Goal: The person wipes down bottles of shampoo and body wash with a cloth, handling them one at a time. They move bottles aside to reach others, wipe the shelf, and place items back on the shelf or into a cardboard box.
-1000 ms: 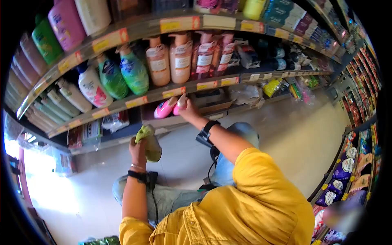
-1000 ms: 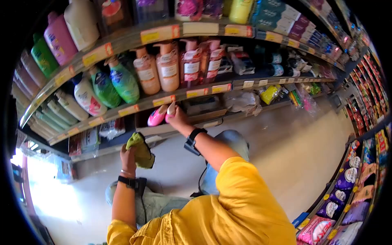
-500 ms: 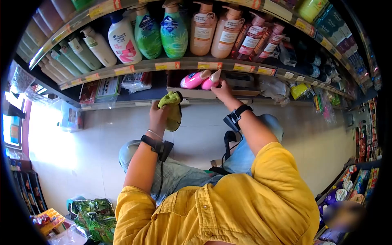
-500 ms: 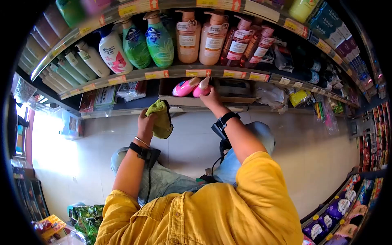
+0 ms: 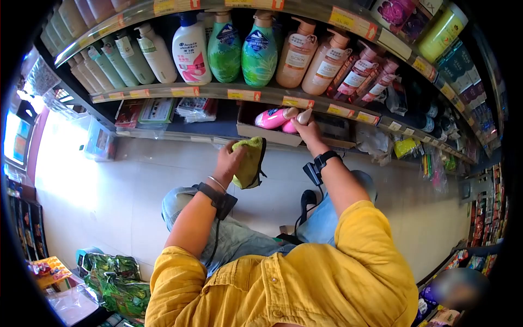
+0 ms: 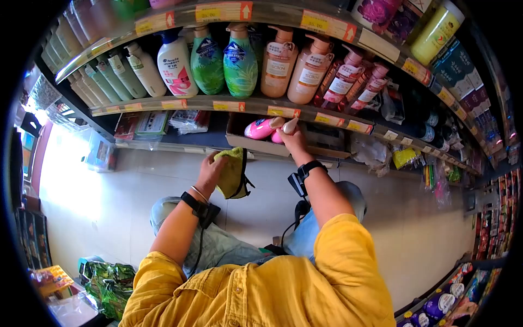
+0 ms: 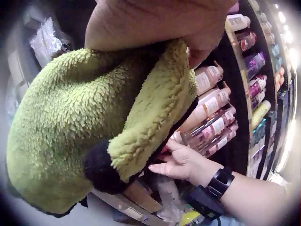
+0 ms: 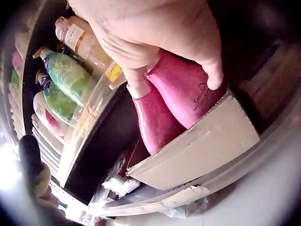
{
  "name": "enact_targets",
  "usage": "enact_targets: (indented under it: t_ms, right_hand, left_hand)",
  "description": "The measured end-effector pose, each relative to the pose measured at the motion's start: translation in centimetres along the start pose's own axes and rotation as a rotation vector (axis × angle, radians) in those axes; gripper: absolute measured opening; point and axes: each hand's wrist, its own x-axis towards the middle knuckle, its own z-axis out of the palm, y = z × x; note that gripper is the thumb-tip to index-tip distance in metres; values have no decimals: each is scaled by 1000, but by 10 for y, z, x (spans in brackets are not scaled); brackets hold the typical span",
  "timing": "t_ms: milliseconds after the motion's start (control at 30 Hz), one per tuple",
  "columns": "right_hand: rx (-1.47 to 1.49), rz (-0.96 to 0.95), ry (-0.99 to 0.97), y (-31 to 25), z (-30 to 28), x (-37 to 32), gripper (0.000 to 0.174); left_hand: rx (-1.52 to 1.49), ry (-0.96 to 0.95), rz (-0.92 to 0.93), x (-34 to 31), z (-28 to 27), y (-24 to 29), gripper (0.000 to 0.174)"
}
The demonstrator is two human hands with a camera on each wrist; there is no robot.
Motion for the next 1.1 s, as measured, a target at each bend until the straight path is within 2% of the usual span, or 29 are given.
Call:
enact_targets:
  t_ms: [67, 267, 433, 500, 567, 633, 733, 833, 933, 1100]
  right_hand:
    - [-1, -14, 43, -3, 3, -4, 43]
    - [87, -154, 157, 6, 3, -7, 44]
    - [137, -185, 142, 2, -6, -14, 47]
    - [207, -211, 151, -1, -9, -19, 48]
    - [183, -242, 157, -1, -13, -26, 47]
    - [338, -270, 163, -3, -12, -31, 44]
    - [288, -217, 115, -12, -28, -43, 42]
    - [384, -170, 83, -22, -41, -54, 42]
    - [456, -202, 58, -17, -53, -57, 43]
    - [520, -128, 52, -8, -69, -61, 43]
  left_hand:
    - [104, 6, 23, 4, -1, -8, 37]
    - [30, -39, 53, 7, 0, -8, 36]
    - [138, -38, 101, 6, 6, -3, 40]
    - [209, -57, 86, 3, 9, 3, 49]
    - [183, -43, 103, 2, 12, 3, 51]
    - [156, -19, 116, 3, 12, 1, 54]
    - [110, -33, 44, 7, 6, -8, 53]
    - [-25, -55, -62, 9, 5, -12, 48]
    - [166, -67, 93, 8, 5, -10, 31]
    - [319, -105, 85, 1, 5, -1, 25]
